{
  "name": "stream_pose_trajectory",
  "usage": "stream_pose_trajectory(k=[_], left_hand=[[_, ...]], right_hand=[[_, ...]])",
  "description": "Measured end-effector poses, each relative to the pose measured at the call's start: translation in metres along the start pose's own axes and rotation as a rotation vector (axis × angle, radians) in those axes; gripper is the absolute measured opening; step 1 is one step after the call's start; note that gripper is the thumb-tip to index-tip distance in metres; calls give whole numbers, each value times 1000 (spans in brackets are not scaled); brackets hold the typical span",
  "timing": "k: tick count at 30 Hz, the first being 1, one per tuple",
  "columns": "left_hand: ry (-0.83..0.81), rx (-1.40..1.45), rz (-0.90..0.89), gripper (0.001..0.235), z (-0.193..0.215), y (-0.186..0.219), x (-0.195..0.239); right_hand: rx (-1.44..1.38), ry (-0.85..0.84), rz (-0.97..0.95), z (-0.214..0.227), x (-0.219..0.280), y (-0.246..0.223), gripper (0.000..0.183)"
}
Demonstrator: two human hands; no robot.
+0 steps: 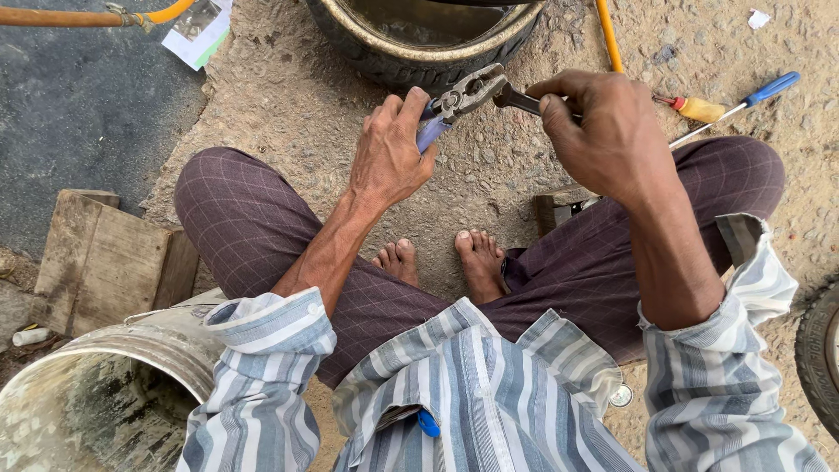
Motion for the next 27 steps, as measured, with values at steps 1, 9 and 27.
stream_pose_trajectory(k=[1, 9, 27], left_hand=[[5, -12, -1, 45, 0, 0, 1], [62, -127, -67, 46, 10, 6, 4], [60, -7, 61, 33, 6, -12, 6]], right_hand=[[40, -63, -14, -2, -2, -3, 28], [-44, -661, -204, -1, -13, -1, 41], [-876, -123, -225, -61, -10, -7, 46]])
Point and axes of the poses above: each hand's wrist, its own x-axis away from the middle knuckle, its own z-axis out of the back of the hand, y = z × x, the point moved 6 cm from there along -x, towards the middle knuckle, and after that the axes turned 11 degrees about -y, right-handed, at the moved point
